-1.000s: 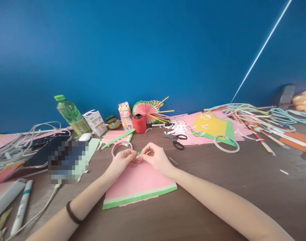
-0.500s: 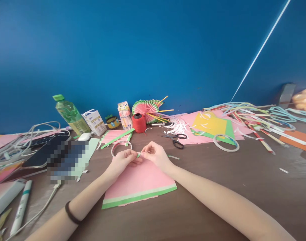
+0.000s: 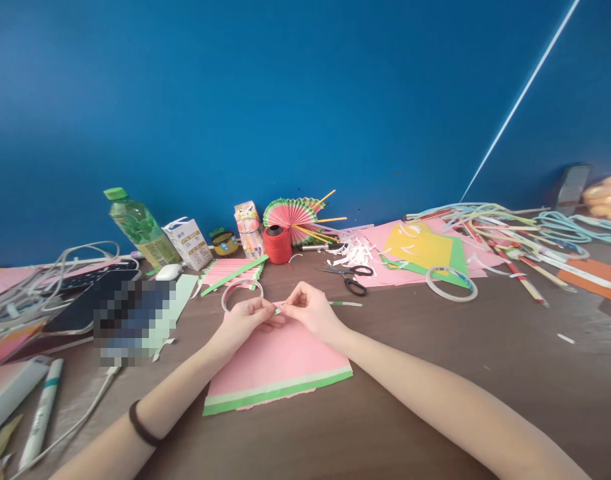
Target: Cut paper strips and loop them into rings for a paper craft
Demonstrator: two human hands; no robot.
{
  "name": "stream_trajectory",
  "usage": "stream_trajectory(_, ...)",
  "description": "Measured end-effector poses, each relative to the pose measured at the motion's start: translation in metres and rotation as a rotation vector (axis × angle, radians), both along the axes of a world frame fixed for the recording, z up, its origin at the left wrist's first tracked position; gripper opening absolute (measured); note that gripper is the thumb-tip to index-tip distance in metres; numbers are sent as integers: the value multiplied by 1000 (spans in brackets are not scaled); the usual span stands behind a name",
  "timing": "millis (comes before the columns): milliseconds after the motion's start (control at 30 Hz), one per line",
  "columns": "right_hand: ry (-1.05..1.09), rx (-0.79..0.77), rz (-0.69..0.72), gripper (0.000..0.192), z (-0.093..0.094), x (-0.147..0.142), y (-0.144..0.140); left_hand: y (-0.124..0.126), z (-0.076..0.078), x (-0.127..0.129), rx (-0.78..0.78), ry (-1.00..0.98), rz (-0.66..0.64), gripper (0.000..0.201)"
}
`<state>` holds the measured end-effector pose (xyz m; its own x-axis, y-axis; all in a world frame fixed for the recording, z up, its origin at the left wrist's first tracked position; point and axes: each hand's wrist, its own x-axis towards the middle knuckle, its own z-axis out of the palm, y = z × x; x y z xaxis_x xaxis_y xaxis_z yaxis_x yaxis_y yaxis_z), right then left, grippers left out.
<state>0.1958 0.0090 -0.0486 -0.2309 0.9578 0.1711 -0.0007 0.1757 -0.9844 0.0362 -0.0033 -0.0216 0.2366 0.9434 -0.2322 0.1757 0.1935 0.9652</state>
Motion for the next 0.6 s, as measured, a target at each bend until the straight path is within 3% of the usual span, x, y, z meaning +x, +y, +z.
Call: stream_trajectory(600, -60, 17, -27, 22, 3, 1, 0, -2, 3, 1, -2, -6, -5, 11)
